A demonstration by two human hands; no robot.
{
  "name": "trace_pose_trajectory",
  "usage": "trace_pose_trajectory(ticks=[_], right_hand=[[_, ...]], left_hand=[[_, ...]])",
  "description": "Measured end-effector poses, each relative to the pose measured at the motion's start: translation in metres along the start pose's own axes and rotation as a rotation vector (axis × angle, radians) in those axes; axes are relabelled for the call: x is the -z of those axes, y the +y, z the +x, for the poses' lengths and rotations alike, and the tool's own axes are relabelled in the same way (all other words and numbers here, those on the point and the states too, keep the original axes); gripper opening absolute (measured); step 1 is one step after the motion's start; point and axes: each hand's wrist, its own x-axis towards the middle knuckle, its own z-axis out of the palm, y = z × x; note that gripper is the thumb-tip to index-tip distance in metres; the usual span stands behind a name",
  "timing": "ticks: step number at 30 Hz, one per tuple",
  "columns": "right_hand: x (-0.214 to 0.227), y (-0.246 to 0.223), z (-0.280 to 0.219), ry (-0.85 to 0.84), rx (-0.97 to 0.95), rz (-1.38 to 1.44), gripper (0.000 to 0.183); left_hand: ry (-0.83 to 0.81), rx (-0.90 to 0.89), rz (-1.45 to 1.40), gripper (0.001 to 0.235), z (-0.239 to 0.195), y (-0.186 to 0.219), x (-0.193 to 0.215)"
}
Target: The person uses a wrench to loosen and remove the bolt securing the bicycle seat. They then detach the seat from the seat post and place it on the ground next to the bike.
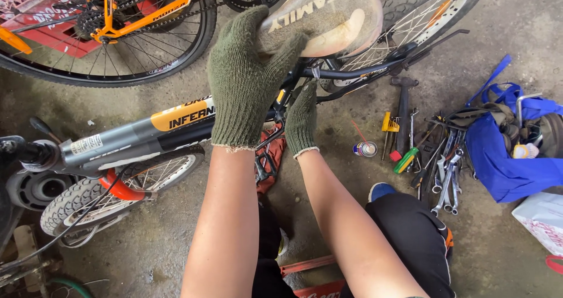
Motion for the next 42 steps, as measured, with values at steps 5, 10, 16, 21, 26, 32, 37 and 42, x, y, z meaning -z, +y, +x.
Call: trace_pose_trajectory(ticks=[5,10,16,21,26,32,37,42], right_hand=[[0.000,0.023,0.015,0.018,0.200,-0.277,0.068],[-0.001,0.017,0.008,0.061,0.268,-0.356,0.063],[-0.017,-0.001,-0.005,0.114,0.023,-0.126,0.074],[-0.021,-0.004,-0.014,-0.015,-0.152,0.404,0.058],[-0.024,-0.034,-0.042,-0.092,-0.247,0.532,0.059],[-0.020,-0.015,-0.020,-0.214,-0.216,0.669,0.059],[-0.020,-0.032,-0.020,-0.301,-0.200,0.651,0.059],[-0.013,-0.021,0.002,-0.238,0.001,0.672,0.041]], left_hand=[[0.007,0.011,-0.003,0.061,-0.002,-0.005,-0.003],[0.036,0.030,-0.005,0.061,-0.004,-0.002,-0.005],[0.040,0.034,0.002,0.059,-0.006,0.003,-0.003],[0.032,0.066,-0.042,0.059,-0.004,0.003,-0.001],[0.019,0.070,-0.022,0.061,-0.003,0.003,0.002],[0.005,0.034,-0.060,0.059,-0.002,-0.005,-0.001],[-0.039,0.015,-0.120,0.052,0.005,-0.009,0.002],[-0.041,-0.013,-0.163,0.052,0.007,-0.016,0.000]])
